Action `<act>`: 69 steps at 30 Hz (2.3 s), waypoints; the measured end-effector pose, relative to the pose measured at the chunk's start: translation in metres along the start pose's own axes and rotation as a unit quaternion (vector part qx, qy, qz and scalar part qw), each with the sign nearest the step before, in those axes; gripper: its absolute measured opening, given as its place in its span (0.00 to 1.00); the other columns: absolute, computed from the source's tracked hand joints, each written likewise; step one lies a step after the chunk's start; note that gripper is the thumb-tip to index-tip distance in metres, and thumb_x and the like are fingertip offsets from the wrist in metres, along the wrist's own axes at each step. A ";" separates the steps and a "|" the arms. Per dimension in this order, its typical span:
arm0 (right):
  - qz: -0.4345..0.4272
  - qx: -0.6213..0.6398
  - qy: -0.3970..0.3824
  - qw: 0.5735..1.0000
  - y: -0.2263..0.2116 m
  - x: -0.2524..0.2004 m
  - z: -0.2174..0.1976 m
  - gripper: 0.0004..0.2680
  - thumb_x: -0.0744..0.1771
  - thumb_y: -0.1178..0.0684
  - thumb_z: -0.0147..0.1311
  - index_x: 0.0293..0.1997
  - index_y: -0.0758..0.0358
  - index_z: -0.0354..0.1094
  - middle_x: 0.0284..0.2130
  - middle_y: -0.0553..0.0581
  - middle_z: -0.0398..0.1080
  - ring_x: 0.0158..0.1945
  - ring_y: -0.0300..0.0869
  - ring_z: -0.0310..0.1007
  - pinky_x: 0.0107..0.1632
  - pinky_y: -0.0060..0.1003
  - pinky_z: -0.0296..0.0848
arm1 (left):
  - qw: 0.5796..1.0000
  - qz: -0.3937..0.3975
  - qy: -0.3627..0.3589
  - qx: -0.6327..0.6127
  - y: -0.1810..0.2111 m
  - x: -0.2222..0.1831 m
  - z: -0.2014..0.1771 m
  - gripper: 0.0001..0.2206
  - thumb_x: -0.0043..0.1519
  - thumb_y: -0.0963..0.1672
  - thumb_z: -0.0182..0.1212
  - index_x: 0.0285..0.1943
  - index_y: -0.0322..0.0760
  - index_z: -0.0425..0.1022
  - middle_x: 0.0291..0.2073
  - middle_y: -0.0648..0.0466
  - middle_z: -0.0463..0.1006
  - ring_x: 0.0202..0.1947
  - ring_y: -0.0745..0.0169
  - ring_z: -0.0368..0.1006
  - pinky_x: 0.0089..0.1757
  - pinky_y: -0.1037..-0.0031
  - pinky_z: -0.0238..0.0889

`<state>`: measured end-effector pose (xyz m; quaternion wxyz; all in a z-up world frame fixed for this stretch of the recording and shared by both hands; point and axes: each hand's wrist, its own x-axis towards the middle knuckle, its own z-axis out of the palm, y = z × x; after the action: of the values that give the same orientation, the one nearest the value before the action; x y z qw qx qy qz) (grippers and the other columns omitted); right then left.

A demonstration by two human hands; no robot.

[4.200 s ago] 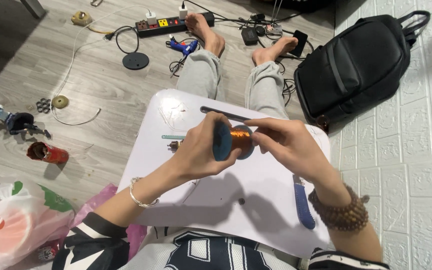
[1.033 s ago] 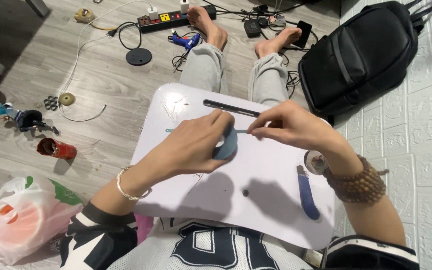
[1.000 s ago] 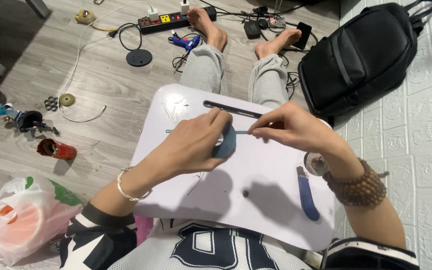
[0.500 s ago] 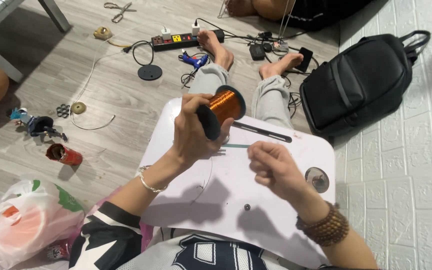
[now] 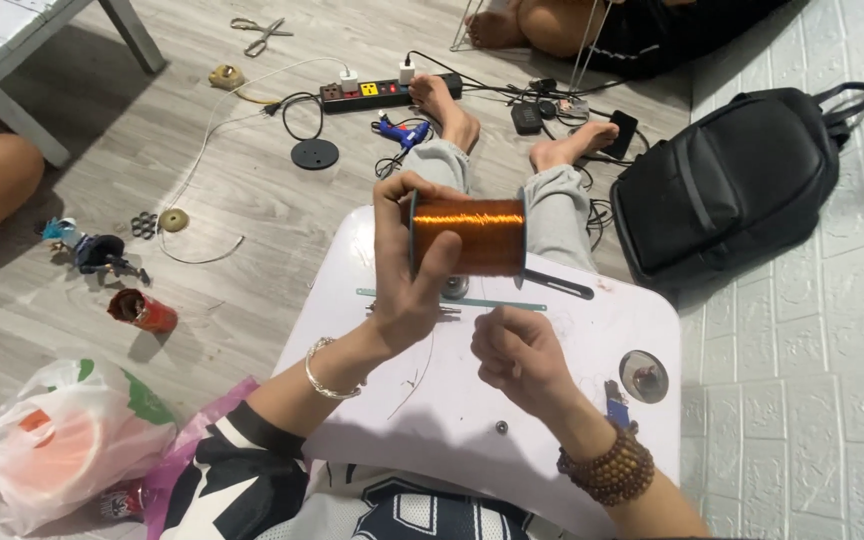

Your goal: Winding copper wire onto a motor armature and using a utility knife to trim or prepare the wire ends.

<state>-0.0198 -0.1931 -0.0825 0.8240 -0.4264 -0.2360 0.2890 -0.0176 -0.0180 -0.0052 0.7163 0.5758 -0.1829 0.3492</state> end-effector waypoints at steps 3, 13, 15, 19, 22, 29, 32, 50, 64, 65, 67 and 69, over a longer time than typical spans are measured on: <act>-0.044 -0.015 0.076 0.996 0.001 -0.003 0.006 0.07 0.69 0.56 0.49 0.38 0.68 0.71 0.12 0.42 0.49 0.17 0.27 0.50 0.18 0.23 0.65 | 1.000 -0.002 0.012 -0.017 -0.003 0.008 -0.001 0.22 0.66 0.55 0.55 0.58 0.41 0.53 0.46 0.52 0.68 0.50 0.65 0.66 0.52 0.73 0.63; 0.062 0.151 0.030 0.986 -0.003 -0.021 -0.005 0.11 0.71 0.55 0.38 0.31 0.64 0.61 0.15 0.40 0.42 0.14 0.27 0.43 0.11 0.20 0.50 | 0.978 -0.065 -0.040 -0.196 -0.035 0.010 -0.012 0.23 0.66 0.56 0.55 0.59 0.43 0.54 0.48 0.49 0.69 0.48 0.62 0.68 0.47 0.72 0.69; 0.058 0.225 0.014 0.973 -0.001 -0.029 -0.004 0.10 0.72 0.56 0.37 0.31 0.64 0.58 0.17 0.39 0.39 0.15 0.25 0.39 0.10 0.20 0.47 | 0.946 -0.083 -0.098 -0.299 -0.047 0.015 -0.017 0.24 0.64 0.54 0.57 0.58 0.39 0.54 0.47 0.44 0.70 0.48 0.56 0.71 0.45 0.69 0.72; 0.107 0.308 -0.038 0.945 -0.006 -0.027 0.010 0.08 0.72 0.57 0.38 0.33 0.62 0.56 0.16 0.42 0.43 0.14 0.29 0.37 0.14 0.24 0.39 | 0.878 -0.159 -0.154 -0.425 -0.049 0.014 -0.020 0.18 0.66 0.47 0.57 0.61 0.42 0.57 0.50 0.50 0.70 0.55 0.61 0.69 0.58 0.66 0.69; 0.136 0.178 0.042 0.974 -0.007 -0.020 0.006 0.09 0.71 0.52 0.45 0.31 0.60 0.58 0.15 0.43 0.46 0.13 0.29 0.40 0.13 0.25 0.41 | 0.902 -0.150 -0.145 -0.379 -0.040 0.012 -0.012 0.19 0.66 0.47 0.59 0.59 0.42 0.56 0.50 0.48 0.69 0.55 0.59 0.70 0.58 0.63 0.69; -0.038 -0.368 0.122 0.921 -0.040 -0.017 0.029 0.13 0.69 0.53 0.49 0.59 0.63 0.61 0.27 0.51 0.67 0.26 0.34 0.61 0.30 0.28 0.62 | 0.991 -0.069 -0.105 -0.055 -0.002 0.010 0.003 0.23 0.60 0.46 0.58 0.59 0.42 0.50 0.49 0.48 0.67 0.51 0.56 0.68 0.55 0.63 0.68; -0.157 -0.550 0.158 0.805 -0.044 -0.016 0.044 0.19 0.65 0.59 0.55 0.64 0.66 0.57 0.44 0.59 0.73 0.44 0.42 0.74 0.48 0.34 0.74 | 0.994 -0.053 -0.094 -0.033 -0.001 0.006 0.006 0.26 0.56 0.43 0.63 0.58 0.41 0.49 0.50 0.48 0.66 0.51 0.55 0.70 0.54 0.65 0.71; 0.027 0.241 0.037 0.969 -0.005 -0.017 0.027 0.06 0.70 0.59 0.46 0.38 0.70 0.68 0.15 0.47 0.57 0.13 0.29 0.45 0.13 0.22 0.45 | 0.986 0.104 -0.005 0.130 -0.020 0.004 0.006 0.24 0.59 0.43 0.63 0.55 0.38 0.48 0.50 0.46 0.63 0.49 0.57 0.66 0.51 0.69 0.66; 0.151 0.349 0.046 0.924 0.045 -0.023 0.017 0.07 0.67 0.58 0.43 0.26 0.59 0.56 0.18 0.47 0.52 0.17 0.31 0.38 0.20 0.26 0.38 | 0.954 -0.112 -0.015 -0.279 -0.027 0.011 -0.001 0.21 0.62 0.43 0.59 0.59 0.41 0.51 0.50 0.47 0.60 0.51 0.59 0.64 0.54 0.72 0.66; 0.161 0.304 0.060 0.937 0.046 -0.024 0.013 0.06 0.66 0.58 0.44 0.27 0.59 0.57 0.19 0.48 0.56 0.17 0.31 0.42 0.20 0.26 0.41 | 0.955 -0.111 -0.023 -0.274 -0.025 0.012 -0.001 0.21 0.62 0.43 0.58 0.58 0.41 0.51 0.49 0.47 0.60 0.50 0.60 0.65 0.53 0.73 0.66; 0.173 0.262 0.078 0.946 0.041 -0.025 0.010 0.06 0.66 0.59 0.45 0.27 0.58 0.58 0.19 0.48 0.59 0.17 0.31 0.45 0.19 0.25 0.44 | 0.956 -0.116 -0.028 -0.268 -0.023 0.012 0.003 0.20 0.63 0.42 0.58 0.58 0.42 0.51 0.49 0.47 0.60 0.49 0.61 0.65 0.52 0.73 0.67; 0.146 -0.010 0.093 0.985 0.026 -0.022 0.013 0.06 0.66 0.60 0.43 0.27 0.61 0.56 0.13 0.42 0.47 0.15 0.28 0.39 0.15 0.24 0.44 | 0.983 -0.076 0.007 -0.168 -0.019 0.011 0.013 0.25 0.61 0.52 0.64 0.57 0.42 0.53 0.46 0.54 0.65 0.49 0.65 0.64 0.50 0.72 0.67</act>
<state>-0.0514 -0.1884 -0.1011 0.7870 -0.4895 -0.0961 0.3630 0.0054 -0.0290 -0.0078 0.8286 0.4571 -0.1892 0.2622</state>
